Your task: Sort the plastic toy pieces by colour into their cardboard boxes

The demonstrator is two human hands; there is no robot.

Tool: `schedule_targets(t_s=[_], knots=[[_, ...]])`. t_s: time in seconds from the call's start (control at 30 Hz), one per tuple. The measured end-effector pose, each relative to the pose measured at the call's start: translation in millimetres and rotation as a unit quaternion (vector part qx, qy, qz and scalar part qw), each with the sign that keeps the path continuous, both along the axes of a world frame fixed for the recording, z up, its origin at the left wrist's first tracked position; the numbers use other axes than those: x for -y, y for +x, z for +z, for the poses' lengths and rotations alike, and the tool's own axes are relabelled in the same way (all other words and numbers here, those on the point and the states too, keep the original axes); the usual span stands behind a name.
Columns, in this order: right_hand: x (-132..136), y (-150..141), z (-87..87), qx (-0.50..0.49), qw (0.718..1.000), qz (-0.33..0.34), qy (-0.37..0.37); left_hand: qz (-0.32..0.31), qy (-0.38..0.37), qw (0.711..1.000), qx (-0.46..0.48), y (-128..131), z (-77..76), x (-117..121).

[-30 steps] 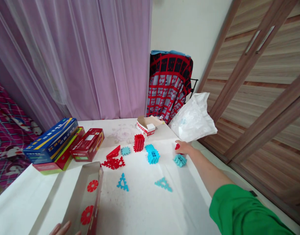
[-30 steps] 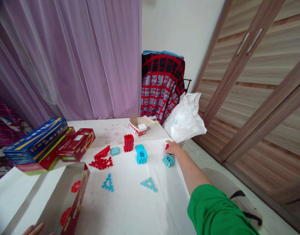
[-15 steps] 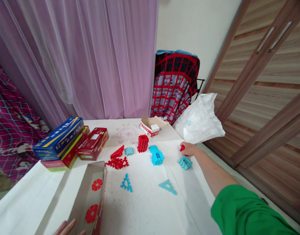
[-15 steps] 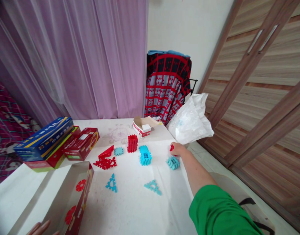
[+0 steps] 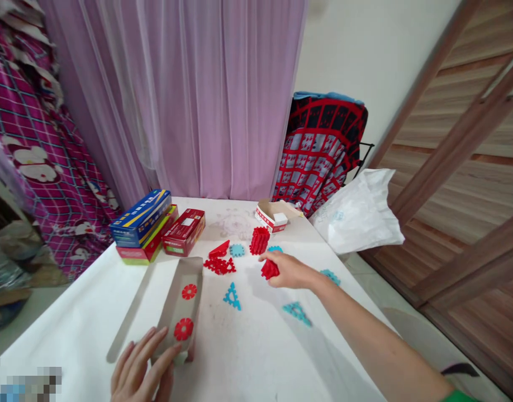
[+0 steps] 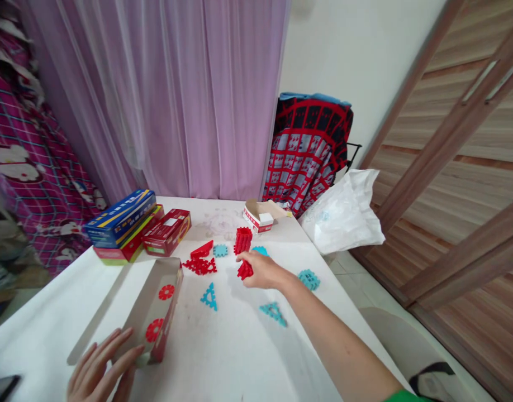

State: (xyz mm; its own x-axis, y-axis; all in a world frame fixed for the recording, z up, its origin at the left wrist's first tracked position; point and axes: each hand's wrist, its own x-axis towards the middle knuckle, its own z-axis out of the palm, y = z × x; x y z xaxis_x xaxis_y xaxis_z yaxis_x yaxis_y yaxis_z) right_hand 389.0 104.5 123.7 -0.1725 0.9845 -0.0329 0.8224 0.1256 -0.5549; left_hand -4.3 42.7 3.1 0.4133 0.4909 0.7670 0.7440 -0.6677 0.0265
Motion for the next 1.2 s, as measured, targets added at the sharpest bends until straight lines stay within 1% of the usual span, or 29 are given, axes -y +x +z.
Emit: schedule_targets(t_s=[0.07,0.13,0.2,0.23,0.27,0.33,0.43,0.53,0.6,0.7,0.83,0.93,1.03,1.1,1.2], knots=[[0,-30,-20.6,0.073,0.997,0.006,-0.009,0.005,-0.002,1.0,0.015,4,5.3,3],[1,-49,-41.0,0.132,0.991,0.002,-0.026,0.006,-0.005,1.0,0.02,6,7.7,5],[3,-59,-54.0,0.165,0.986,-0.008,-0.037,0.005,-0.011,1.0,0.018,7,8.4,5],[4,-60,-55.9,0.169,0.985,-0.013,-0.043,0.004,-0.014,1.0,0.019,7,8.6,6],[5,-58,-54.4,0.167,0.985,-0.017,-0.048,0.003,-0.016,1.0,0.021,7,8.8,6],[7,-50,-41.7,0.154,0.986,-0.022,-0.054,-0.004,-0.017,0.999,0.028,8,9.6,5],[4,-29,-9.1,0.142,0.988,-0.052,-0.017,-0.017,-0.01,0.999,0.04,9,11.1,5],[-13,-6,19.3,0.163,0.979,-0.116,0.026,-0.02,-0.002,0.999,0.044,10,11.9,4],[-31,4,28.6,0.183,0.969,-0.161,0.038,-0.02,0.001,0.999,0.041,10,12.2,3],[-58,9,28.5,0.199,0.96,-0.191,0.049,-0.023,0.005,0.999,0.038,9,12.7,3],[-83,-1,17.3,0.23,0.955,-0.185,0.041,-0.025,0.019,0.999,0.036,8,11.8,1],[-94,-12,12.2,0.248,0.944,-0.216,0.006,-0.022,0.027,0.999,0.032,6,9.0,-1],[-103,-22,10.7,0.263,0.929,-0.259,-0.031,-0.019,0.013,1.0,0.005,3,6.1,0],[-107,-27,9.6,0.271,0.922,-0.275,-0.041,-0.018,0.009,1.0,-0.012,1,4.7,0],[-111,-31,6.8,0.27,0.919,-0.283,-0.043,-0.015,0.009,1.0,-0.016,0,3.9,1]])
